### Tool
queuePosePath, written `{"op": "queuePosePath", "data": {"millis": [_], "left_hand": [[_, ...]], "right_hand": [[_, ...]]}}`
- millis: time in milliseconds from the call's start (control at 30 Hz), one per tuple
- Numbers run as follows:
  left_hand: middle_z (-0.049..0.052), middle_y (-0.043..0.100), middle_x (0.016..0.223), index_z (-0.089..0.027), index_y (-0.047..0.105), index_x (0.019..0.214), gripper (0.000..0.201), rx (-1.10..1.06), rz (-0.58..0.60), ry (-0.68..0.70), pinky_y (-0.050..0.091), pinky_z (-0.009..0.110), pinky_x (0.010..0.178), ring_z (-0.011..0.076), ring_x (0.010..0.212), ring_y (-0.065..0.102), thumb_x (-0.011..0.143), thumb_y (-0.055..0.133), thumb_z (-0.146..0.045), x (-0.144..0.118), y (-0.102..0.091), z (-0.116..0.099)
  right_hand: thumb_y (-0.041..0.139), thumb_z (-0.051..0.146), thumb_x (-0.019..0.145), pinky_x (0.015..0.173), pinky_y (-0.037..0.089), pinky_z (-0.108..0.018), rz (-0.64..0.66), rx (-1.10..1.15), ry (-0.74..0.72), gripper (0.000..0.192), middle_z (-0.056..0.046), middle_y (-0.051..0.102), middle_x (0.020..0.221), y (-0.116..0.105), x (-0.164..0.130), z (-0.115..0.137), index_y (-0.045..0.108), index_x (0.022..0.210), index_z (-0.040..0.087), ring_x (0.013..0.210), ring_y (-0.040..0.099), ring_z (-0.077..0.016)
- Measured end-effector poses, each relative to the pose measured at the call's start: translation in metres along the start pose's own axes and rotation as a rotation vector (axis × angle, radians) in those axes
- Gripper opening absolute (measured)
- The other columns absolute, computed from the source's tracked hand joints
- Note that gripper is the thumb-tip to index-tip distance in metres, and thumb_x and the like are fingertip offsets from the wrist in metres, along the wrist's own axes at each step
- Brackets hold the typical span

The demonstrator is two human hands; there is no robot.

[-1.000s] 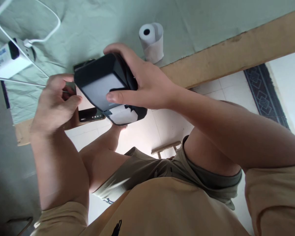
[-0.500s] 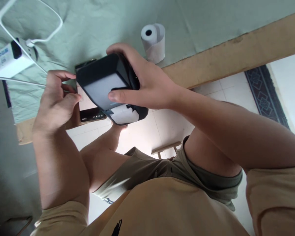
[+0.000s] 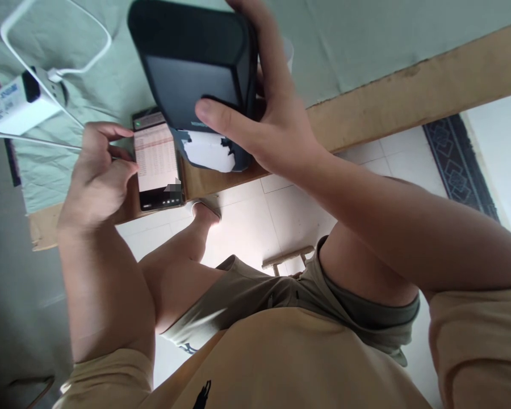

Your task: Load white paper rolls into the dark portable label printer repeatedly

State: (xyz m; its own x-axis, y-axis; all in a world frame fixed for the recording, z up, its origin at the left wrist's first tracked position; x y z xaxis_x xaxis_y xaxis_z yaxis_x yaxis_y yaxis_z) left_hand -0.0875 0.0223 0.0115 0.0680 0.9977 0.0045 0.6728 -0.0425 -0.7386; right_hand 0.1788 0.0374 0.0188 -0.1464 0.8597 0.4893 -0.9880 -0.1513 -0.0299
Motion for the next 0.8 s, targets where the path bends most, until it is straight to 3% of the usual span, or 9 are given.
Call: {"op": "queuePosePath", "data": {"millis": [200, 367, 500, 667, 800], "left_hand": [[0.0, 0.042, 0.072, -0.027, 0.049, 0.111, 0.038, -0.017, -0.044, 0.025, 0.034, 0.036, 0.067, 0.0148, 0.067, 0.045, 0.075, 0.052, -0.018, 0.006, 0.002, 0.013], [-0.001, 0.043, 0.069, -0.023, 0.051, 0.109, 0.036, -0.038, -0.086, 0.048, 0.036, 0.033, 0.065, 0.0133, 0.064, 0.043, 0.074, 0.058, -0.027, 0.008, 0.004, 0.016], [-0.001, 0.043, 0.067, -0.022, 0.052, 0.108, 0.035, -0.053, -0.097, 0.033, 0.037, 0.033, 0.064, 0.0129, 0.062, 0.043, 0.074, 0.057, -0.028, 0.008, 0.005, 0.016], [-0.001, 0.043, 0.068, -0.022, 0.049, 0.111, 0.046, 0.05, -0.1, 0.085, 0.035, 0.032, 0.06, 0.0125, 0.06, 0.04, 0.065, 0.057, -0.021, 0.009, 0.005, 0.018], [0.001, 0.043, 0.08, -0.02, 0.049, 0.109, 0.052, 0.075, -0.123, 0.137, 0.038, 0.034, 0.063, 0.0114, 0.064, 0.039, 0.063, 0.066, -0.036, 0.01, 0.005, 0.02]], "right_hand": [[0.06, 0.022, 0.074, 0.099, 0.045, -0.014, 0.027, -0.009, 0.015, 0.063, -0.003, 0.035, 0.132, 0.001, 0.0, -0.003, 0.027, 0.127, 0.013, 0.113, 0.048, -0.003], [0.061, 0.025, 0.075, 0.1, 0.045, -0.014, 0.013, -0.025, 0.004, 0.058, 0.002, 0.037, 0.13, 0.0, -0.001, -0.005, 0.032, 0.125, 0.02, 0.114, 0.049, -0.0029], [0.062, 0.024, 0.075, 0.097, 0.048, -0.016, 0.02, 0.009, 0.007, 0.059, 0.001, 0.038, 0.128, 0.0, -0.001, -0.006, 0.031, 0.126, 0.02, 0.112, 0.05, -0.0032], [0.062, 0.024, 0.076, 0.099, 0.049, -0.018, 0.027, 0.021, 0.02, 0.059, 0.001, 0.039, 0.126, 0.001, -0.001, -0.005, 0.031, 0.126, 0.02, 0.116, 0.049, -0.0058], [0.062, 0.023, 0.076, 0.102, 0.047, -0.019, 0.026, 0.038, 0.026, 0.06, 0.0, 0.039, 0.127, 0.001, -0.001, -0.005, 0.03, 0.127, 0.018, 0.116, 0.049, -0.0059]]}}
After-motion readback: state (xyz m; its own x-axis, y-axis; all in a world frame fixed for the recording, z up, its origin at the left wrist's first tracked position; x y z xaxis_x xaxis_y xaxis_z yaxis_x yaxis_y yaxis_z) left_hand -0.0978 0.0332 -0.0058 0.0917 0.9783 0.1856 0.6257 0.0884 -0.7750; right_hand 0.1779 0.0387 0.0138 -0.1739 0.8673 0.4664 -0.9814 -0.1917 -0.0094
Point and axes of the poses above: each hand's wrist, its own x-axis towards the middle knuckle, its own y-axis out of the palm, z = x × y, the point moved 1 cm from there along x, towards the middle knuckle
